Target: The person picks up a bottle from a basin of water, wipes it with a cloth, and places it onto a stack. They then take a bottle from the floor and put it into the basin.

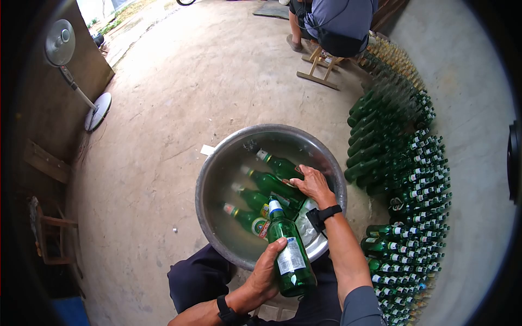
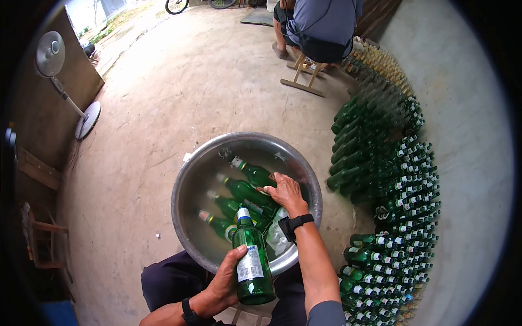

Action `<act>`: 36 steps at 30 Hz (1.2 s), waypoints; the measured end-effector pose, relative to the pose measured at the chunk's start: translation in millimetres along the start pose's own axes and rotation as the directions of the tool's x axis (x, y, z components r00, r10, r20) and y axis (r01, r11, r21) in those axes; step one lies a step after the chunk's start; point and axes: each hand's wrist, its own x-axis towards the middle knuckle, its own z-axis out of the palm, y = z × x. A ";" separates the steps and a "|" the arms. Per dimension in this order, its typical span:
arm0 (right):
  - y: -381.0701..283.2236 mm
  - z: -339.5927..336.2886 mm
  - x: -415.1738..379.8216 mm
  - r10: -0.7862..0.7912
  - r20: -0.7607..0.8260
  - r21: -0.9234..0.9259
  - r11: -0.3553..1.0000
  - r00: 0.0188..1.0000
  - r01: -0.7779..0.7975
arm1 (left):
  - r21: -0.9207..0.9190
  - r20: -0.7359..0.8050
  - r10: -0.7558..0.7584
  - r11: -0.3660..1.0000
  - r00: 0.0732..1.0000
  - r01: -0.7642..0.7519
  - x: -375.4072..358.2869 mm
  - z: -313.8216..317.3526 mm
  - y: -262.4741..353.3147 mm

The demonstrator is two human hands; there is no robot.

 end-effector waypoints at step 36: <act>-59.4 16.2 -8.2 0.005 0.179 -0.235 0.971 0.984 0.038 | -0.015 0.073 0.065 0.998 0.995 -0.064 -2.8 -8.9 5.3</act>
